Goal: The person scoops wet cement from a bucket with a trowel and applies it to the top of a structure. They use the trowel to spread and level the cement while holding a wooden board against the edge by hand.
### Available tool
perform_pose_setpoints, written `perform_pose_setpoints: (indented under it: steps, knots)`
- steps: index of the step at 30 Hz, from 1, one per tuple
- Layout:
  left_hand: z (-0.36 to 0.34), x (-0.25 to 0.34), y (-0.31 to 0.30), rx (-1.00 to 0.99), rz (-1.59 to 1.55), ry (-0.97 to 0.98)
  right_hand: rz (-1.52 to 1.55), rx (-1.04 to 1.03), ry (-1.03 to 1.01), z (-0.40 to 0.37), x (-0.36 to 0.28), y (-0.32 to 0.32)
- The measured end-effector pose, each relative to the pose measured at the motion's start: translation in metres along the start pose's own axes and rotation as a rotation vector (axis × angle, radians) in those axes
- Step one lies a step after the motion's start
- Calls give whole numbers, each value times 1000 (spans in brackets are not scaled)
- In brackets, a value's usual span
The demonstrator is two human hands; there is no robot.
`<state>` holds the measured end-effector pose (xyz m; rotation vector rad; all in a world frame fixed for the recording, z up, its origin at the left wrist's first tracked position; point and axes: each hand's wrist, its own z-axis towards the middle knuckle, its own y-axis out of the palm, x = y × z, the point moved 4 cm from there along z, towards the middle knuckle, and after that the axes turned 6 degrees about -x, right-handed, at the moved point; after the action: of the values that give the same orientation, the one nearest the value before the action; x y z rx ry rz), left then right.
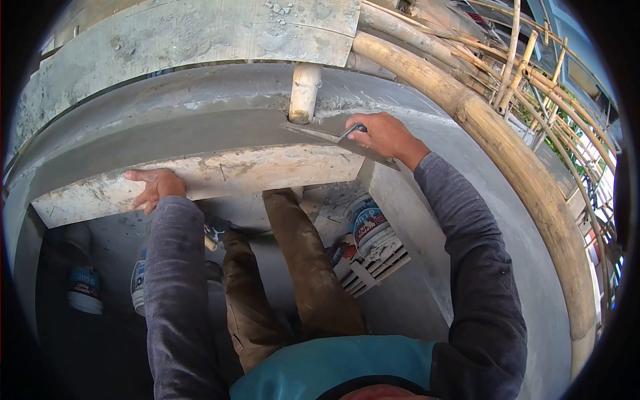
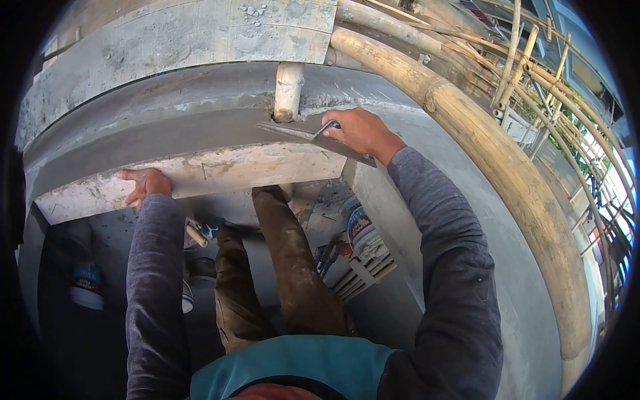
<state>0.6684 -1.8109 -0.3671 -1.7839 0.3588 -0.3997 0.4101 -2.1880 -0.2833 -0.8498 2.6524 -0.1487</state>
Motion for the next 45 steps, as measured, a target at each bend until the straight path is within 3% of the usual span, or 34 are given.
perform_pose_setpoints:
  steps: [1, 4, 8, 12, 15, 18, 22, 26, 28, 31, 38, 42, 45]
  knots:
    - [1, 0, 1, 5, 5, -2, -103, 19, 122, 3, 9, 0]
    - [11, -3, 6, -55, -15, -12, -196, -19, 219, 9, 34, 8]
    - [9, -3, 4, -20, 27, -17, -140, -142, 208, 20, 11, 19]
    - [-2, 3, -4, -51, 28, -11, -125, 30, -55, 34, -74, 19]
    - [-1, 5, -3, -62, 26, -13, -35, -72, -163, 26, -114, 6]
    - [-2, 0, -3, -77, -2, -15, 24, 23, -8, 27, -82, -2]
    - [17, -7, 10, -128, -55, -35, -168, -55, 240, 18, -9, 3]
    - [18, -9, 13, -131, -137, -4, -192, -98, 337, 7, 14, 10]
    - [10, -3, 4, -100, 1, -24, -172, -153, 373, 7, 15, 15]
    - [20, -9, 11, -105, -5, -4, -181, -138, 319, 12, -15, 16]
    - [9, -3, 10, -93, -139, 57, 51, -60, -94, 43, -120, 5]
    - [21, -8, 10, -73, -100, 26, -72, -12, 131, 78, -91, 4]
    - [30, -15, 22, -32, -58, -1, -144, -10, 183, 98, -61, 14]
